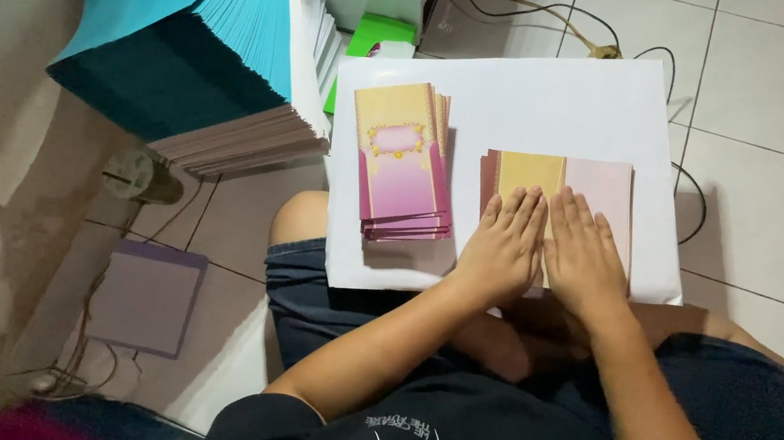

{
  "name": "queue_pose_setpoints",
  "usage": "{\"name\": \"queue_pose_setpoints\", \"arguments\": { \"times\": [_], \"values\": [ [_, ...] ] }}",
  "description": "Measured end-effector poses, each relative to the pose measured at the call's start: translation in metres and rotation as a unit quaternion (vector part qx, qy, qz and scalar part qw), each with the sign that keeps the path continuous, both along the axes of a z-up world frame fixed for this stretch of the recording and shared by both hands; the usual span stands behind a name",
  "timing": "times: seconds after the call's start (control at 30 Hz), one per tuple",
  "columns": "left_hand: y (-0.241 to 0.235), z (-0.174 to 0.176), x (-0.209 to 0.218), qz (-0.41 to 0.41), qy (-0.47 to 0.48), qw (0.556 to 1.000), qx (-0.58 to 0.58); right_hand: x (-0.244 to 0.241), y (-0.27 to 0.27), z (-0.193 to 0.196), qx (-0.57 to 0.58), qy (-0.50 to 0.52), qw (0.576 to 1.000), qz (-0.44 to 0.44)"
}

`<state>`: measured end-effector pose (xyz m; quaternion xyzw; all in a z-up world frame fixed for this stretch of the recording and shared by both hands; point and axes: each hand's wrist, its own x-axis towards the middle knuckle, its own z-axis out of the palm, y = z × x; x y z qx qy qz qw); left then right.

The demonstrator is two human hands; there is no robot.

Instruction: The person sits on the floor and folds small rectangular pieces of paper by hand. They place each folded piece onto a stack on a white board resting on their lap.

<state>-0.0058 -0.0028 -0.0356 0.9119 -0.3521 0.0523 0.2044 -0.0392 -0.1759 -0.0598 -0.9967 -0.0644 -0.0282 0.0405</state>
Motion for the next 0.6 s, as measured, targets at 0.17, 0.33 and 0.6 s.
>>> {"name": "queue_pose_setpoints", "arguments": {
  "times": [0.17,0.33,0.6],
  "values": [
    [-0.011,-0.002,-0.003,0.005,0.002,0.999,0.031,-0.051,-0.001,0.005,0.028,0.027,0.999,-0.006],
    [-0.015,0.013,-0.020,-0.030,0.001,0.999,0.012,-0.044,-0.016,0.043,0.311,0.068,0.945,-0.072],
    [0.014,0.015,-0.050,-0.147,-0.006,0.987,0.061,-0.038,-0.021,0.005,0.147,-0.024,0.988,-0.026]
  ]
}}
